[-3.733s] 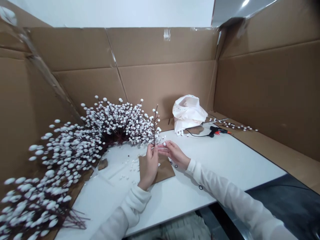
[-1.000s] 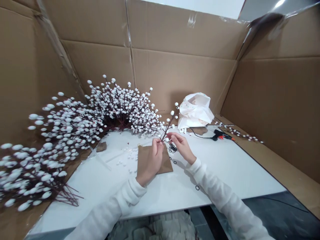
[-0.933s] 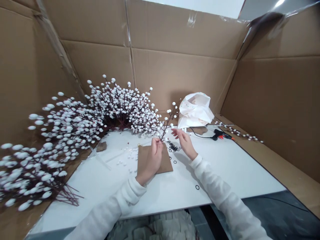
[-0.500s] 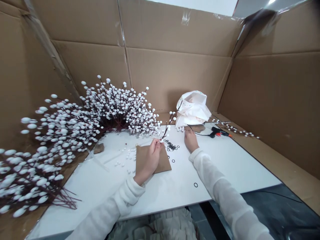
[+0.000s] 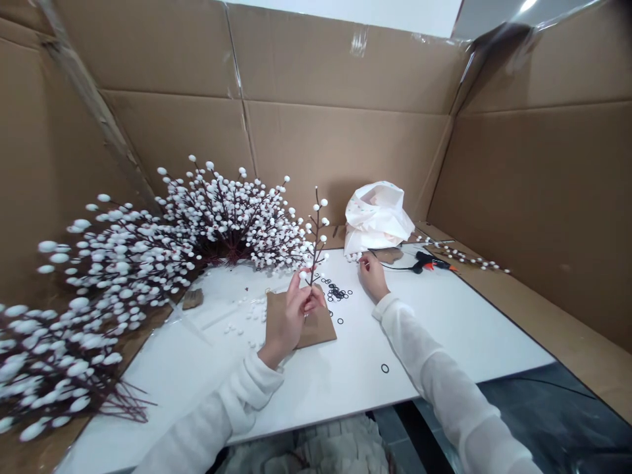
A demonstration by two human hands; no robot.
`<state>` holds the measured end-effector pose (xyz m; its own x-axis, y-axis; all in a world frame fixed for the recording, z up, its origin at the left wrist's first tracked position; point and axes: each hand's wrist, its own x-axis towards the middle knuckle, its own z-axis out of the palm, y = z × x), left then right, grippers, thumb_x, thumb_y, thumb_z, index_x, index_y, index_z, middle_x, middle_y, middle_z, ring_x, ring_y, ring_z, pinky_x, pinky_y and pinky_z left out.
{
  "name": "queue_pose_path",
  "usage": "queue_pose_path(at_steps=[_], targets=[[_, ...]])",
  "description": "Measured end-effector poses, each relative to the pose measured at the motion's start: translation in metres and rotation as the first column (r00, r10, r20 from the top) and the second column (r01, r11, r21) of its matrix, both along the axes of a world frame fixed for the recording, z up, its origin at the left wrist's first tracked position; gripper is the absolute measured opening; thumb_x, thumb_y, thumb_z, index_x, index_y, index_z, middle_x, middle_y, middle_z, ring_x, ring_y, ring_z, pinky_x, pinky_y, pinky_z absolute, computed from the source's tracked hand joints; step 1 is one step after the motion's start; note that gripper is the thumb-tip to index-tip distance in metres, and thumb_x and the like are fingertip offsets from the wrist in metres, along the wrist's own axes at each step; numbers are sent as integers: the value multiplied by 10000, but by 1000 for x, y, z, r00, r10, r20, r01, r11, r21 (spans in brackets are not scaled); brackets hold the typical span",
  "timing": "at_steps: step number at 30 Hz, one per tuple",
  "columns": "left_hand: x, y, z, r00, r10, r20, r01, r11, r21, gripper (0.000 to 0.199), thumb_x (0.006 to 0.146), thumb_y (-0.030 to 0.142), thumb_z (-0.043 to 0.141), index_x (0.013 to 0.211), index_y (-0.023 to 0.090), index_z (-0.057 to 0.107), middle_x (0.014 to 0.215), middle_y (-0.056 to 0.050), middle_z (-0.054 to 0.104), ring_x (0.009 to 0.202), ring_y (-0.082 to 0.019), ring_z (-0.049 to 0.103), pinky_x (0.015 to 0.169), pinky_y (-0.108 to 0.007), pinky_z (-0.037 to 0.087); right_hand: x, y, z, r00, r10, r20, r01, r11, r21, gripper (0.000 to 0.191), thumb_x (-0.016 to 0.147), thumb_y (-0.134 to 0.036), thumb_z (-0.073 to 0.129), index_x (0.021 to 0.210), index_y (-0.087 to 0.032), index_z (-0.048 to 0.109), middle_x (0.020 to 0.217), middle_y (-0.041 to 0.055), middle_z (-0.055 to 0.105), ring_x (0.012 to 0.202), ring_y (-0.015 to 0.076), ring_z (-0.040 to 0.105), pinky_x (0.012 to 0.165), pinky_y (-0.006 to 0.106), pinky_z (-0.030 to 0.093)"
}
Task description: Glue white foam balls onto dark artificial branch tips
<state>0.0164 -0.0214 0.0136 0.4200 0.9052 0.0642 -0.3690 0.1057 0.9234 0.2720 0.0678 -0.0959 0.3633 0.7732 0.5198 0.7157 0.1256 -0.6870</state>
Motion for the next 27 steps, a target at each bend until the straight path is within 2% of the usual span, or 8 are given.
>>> queue_pose_path(at_steps=[3, 7, 12, 15, 19, 24, 27], targets=[[2, -2, 1, 997, 15, -75, -14, 1000, 20, 398, 782, 410, 540, 1123, 246, 417, 561, 50, 542, 467, -28, 311, 486, -129, 267, -1, 1, 0, 999, 23, -36, -24, 1000, -2, 196, 787, -204, 385, 859, -122, 548, 824, 87, 580, 667, 153, 480, 694, 288, 388], [5, -4, 4, 991, 60, -123, -54, 997, 54, 308, 776, 429, 562, 1003, 236, 483, 494, 61, 540, 384, -22, 280, 420, -132, 215, -1, 0, -1, 997, 41, -62, -42, 999, -11, 187, 775, -214, 405, 824, -126, 562, 815, 86, 578, 648, 147, 469, 675, 286, 371], [7, -4, 6, 977, 134, -166, -121, 989, 90, 266, 750, 437, 606, 830, 191, 547, 499, 40, 563, 433, -47, 426, 468, -141, 337, -3, -1, 0, 993, 56, -105, -59, 998, -22, 189, 767, -214, 418, 841, -128, 569, 828, 87, 580, 647, 146, 465, 683, 293, 365], [5, -3, 5, 966, 174, -189, -161, 983, 82, 305, 708, 470, 647, 775, 180, 580, 602, 26, 606, 489, -43, 459, 512, -146, 385, -4, -1, 2, 987, 44, -158, -47, 999, -13, 206, 789, -261, 431, 881, -126, 557, 803, 87, 584, 670, 163, 481, 685, 302, 363], [4, -6, 10, 950, 183, -254, -177, 983, 48, 327, 666, 455, 696, 806, 161, 662, 735, 4, 636, 589, -39, 489, 562, -132, 396, -9, -4, 9, 970, 66, -235, -62, 998, 22, 239, 809, -349, 457, 847, -133, 552, 834, 99, 603, 706, 174, 497, 710, 315, 366], [3, -9, 14, 967, 98, -236, -93, 995, 31, 442, 642, 408, 736, 1024, 219, 618, 631, 47, 578, 602, -60, 535, 588, -134, 404, -30, -12, 30, 921, 144, -362, -115, 988, 101, 313, 793, -436, 508, 880, -141, 565, 868, 85, 604, 747, 164, 509, 712, 299, 387], [3, -6, 7, 970, 39, -240, -42, 999, -8, 464, 640, 445, 732, 1020, 219, 591, 662, 37, 613, 585, -67, 556, 560, -136, 395, -53, -23, 43, 859, 224, -460, -190, 974, 121, 362, 771, -495, 538, 862, -145, 560, 821, 65, 593, 697, 142, 507, 644, 272, 401]])
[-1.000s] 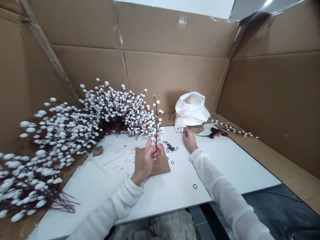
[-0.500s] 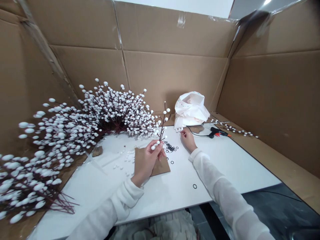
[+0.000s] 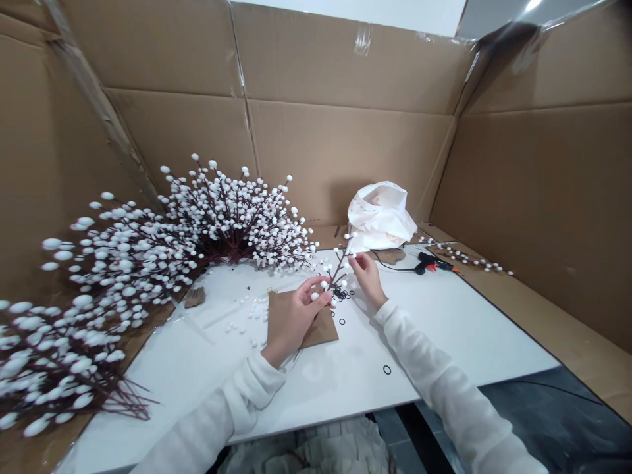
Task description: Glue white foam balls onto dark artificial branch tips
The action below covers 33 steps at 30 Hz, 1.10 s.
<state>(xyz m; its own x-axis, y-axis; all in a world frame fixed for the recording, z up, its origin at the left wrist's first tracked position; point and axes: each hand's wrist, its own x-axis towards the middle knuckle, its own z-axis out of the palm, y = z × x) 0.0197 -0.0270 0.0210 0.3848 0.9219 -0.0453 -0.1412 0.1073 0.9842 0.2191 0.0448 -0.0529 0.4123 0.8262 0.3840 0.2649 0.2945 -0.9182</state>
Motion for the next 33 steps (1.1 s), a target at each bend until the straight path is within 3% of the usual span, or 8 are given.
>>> queue_pose_path(at_steps=[2, 4, 8, 11, 18, 23, 28, 33], targets=[[1, 3, -6, 999, -5, 38, 6, 1000, -29, 454, 626, 442, 748, 978, 207, 584, 693, 34, 620, 596, -67, 569, 575, -140, 417, -15, -10, 8, 981, 128, -146, -132, 991, -19, 383, 758, -528, 560, 805, -148, 559, 747, 41, 572, 629, 116, 485, 598, 251, 396], [1, 7, -11, 993, -19, 119, 25, 999, -45, 430, 627, 409, 758, 952, 204, 564, 676, 47, 596, 593, -56, 558, 588, -137, 426, -26, -19, 16, 876, 275, -397, -306, 952, -16, 379, 719, -516, 635, 794, -150, 570, 698, 14, 550, 605, 92, 473, 590, 227, 391], [1, 11, -15, 978, -91, 186, 101, 994, -47, 468, 700, 363, 703, 1103, 207, 521, 643, 40, 580, 617, -71, 565, 617, -154, 432, -34, -32, 29, 678, 347, -648, -436, 899, 25, 373, 662, -442, 732, 868, -161, 597, 692, -5, 561, 657, 87, 523, 661, 216, 423], [0, 10, -14, 983, -120, 140, 127, 991, -36, 461, 725, 368, 683, 1120, 176, 547, 684, 7, 605, 663, -80, 574, 643, -160, 431, -32, -35, 33, 644, 367, -671, -452, 890, 54, 359, 672, -414, 732, 892, -166, 594, 756, 5, 588, 712, 98, 547, 715, 231, 439], [3, 7, -14, 974, -191, 122, 197, 980, -37, 302, 709, 356, 698, 919, 156, 615, 873, -16, 603, 710, -66, 544, 679, -161, 449, -32, -34, 28, 669, 307, -677, -415, 910, 2, 341, 670, -406, 712, 875, -175, 568, 719, -15, 559, 648, 97, 520, 604, 220, 421], [4, 6, -18, 968, -218, 123, 229, 969, -88, 359, 743, 459, 627, 954, 169, 602, 886, -22, 605, 666, -63, 555, 627, -165, 468, -35, -33, 27, 657, 298, -692, -405, 914, 9, 349, 663, -387, 740, 873, -164, 574, 748, 9, 620, 645, 84, 549, 645, 204, 466], [3, 9, -23, 991, -127, 47, 131, 986, -104, 396, 756, 546, 565, 888, 177, 614, 790, 1, 605, 575, -36, 505, 475, -126, 357, -38, -37, 33, 611, 337, -716, -437, 898, 50, 345, 657, -385, 765, 824, -149, 577, 925, 77, 674, 875, 133, 637, 871, 257, 492], [4, 11, -24, 999, 23, 26, -22, 1000, -14, 409, 731, 556, 584, 723, 147, 596, 598, 10, 566, 561, -46, 482, 526, -135, 370, -45, -48, 40, 528, 475, -704, -606, 792, 80, 332, 708, -386, 730, 855, -154, 543, 1021, 71, 656, 905, 156, 646, 812, 265, 512]])
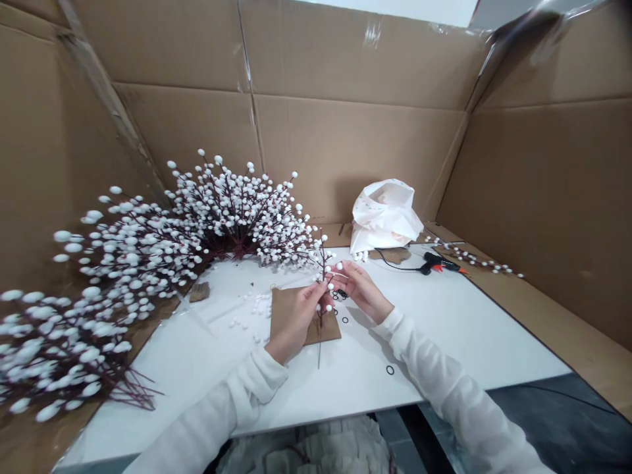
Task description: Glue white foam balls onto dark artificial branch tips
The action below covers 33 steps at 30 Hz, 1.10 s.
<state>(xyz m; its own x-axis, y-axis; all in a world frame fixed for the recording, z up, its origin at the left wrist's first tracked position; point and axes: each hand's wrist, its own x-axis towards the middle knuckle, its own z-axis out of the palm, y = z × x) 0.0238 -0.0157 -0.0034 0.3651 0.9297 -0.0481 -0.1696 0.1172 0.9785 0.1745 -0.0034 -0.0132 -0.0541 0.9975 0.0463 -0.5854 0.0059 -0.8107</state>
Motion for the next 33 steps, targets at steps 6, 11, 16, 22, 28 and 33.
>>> queue_pose_path(at_steps=[6, 11, 16, 22, 28, 33], targets=[[1, -1, 5, 994, 104, 35, -103, 994, -35, 416, 658, 556, 662, 706, 152, 574, 506, 39, 513, 491, -32, 437, 479, -120, 311, -15, -8, -3, 995, 83, -51, -83, 996, 13, 342, 727, -382, 717, 845, -175, 472, 950, 43, 652, 805, 101, 630, 752, 212, 498], [1, -4, 10, 991, 125, 37, -124, 992, -28, 356, 670, 486, 659, 746, 149, 577, 553, 21, 564, 516, -51, 500, 495, -129, 371, -20, -10, -2, 997, 72, -35, -71, 997, 26, 382, 734, -430, 706, 919, -197, 466, 940, 48, 648, 803, 115, 619, 709, 215, 491], [1, -5, 10, 987, 157, 26, -156, 987, -31, 385, 655, 513, 665, 764, 152, 587, 544, 19, 570, 502, -59, 510, 497, -146, 388, -22, -11, -1, 998, 58, -14, -57, 997, 51, 381, 729, -435, 709, 908, -203, 467, 910, 33, 641, 804, 114, 609, 694, 209, 479], [2, -5, 9, 985, 169, 33, -169, 985, -20, 367, 654, 497, 666, 741, 153, 569, 519, 31, 548, 481, -57, 502, 484, -139, 383, -24, -12, -1, 999, 42, -4, -42, 998, 46, 356, 718, -414, 722, 893, -205, 493, 870, 2, 623, 782, 98, 598, 708, 205, 478], [2, -5, 7, 985, 170, 44, -168, 985, -49, 297, 694, 439, 625, 754, 153, 570, 518, 33, 547, 486, -45, 493, 486, -125, 372, -24, -14, -1, 999, 40, 22, -41, 998, 52, 378, 718, -436, 716, 899, -203, 480, 904, 15, 624, 781, 107, 594, 694, 215, 481], [1, -5, 7, 986, 166, 35, -164, 986, -35, 297, 687, 442, 639, 731, 157, 567, 503, 38, 544, 479, -35, 475, 476, -118, 342, -24, -14, -4, 998, 42, 37, -44, 997, 67, 365, 734, -436, 701, 907, -210, 472, 916, 18, 623, 825, 123, 599, 704, 227, 483]])
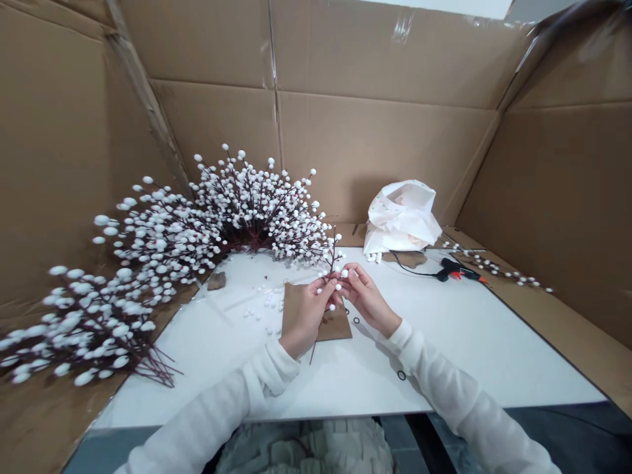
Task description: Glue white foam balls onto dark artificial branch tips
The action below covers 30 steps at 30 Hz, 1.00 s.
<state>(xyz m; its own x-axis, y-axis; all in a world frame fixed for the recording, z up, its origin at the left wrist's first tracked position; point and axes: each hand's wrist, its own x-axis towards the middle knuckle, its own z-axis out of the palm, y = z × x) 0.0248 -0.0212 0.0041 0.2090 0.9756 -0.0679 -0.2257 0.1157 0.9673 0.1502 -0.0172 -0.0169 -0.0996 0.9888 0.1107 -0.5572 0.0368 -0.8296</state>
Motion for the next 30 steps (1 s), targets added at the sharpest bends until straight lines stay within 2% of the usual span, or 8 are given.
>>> queue_pose_path(at_steps=[9, 20, 23, 30], targets=[[1, 4, -5, 999, -7, 53, 7, 1000, -12, 382, 636, 489, 695, 801, 156, 605, 563, 23, 586, 508, -44, 484, 473, -131, 347, -1, -2, 3, 1000, -4, -8, 4, 1000, 6, 364, 718, -417, 721, 801, -186, 453, 922, 20, 614, 838, 123, 588, 694, 226, 477], [2, 1, -1, 997, -28, 79, 28, 1000, 2, 270, 685, 401, 673, 795, 163, 608, 639, 19, 613, 595, -57, 565, 588, -133, 446, 2, -2, 4, 1000, 19, 19, -19, 1000, 1, 381, 708, -426, 725, 780, -181, 442, 882, 28, 614, 707, 108, 547, 602, 221, 439], [2, 1, -2, 998, -31, 51, 29, 999, 27, 287, 699, 423, 658, 825, 167, 619, 681, 12, 632, 622, -61, 574, 597, -137, 445, 3, -3, 6, 999, 25, 36, -25, 1000, -3, 410, 693, -436, 735, 772, -177, 426, 867, 26, 605, 684, 103, 527, 587, 219, 437], [-1, -4, 6, 995, -19, -93, 24, 998, 63, 280, 756, 442, 590, 797, 167, 624, 578, 7, 616, 590, -75, 551, 589, -148, 394, 7, -1, 3, 998, 48, 36, -51, 997, 58, 386, 728, -400, 719, 754, -162, 415, 815, 14, 562, 681, 109, 524, 568, 225, 423]])
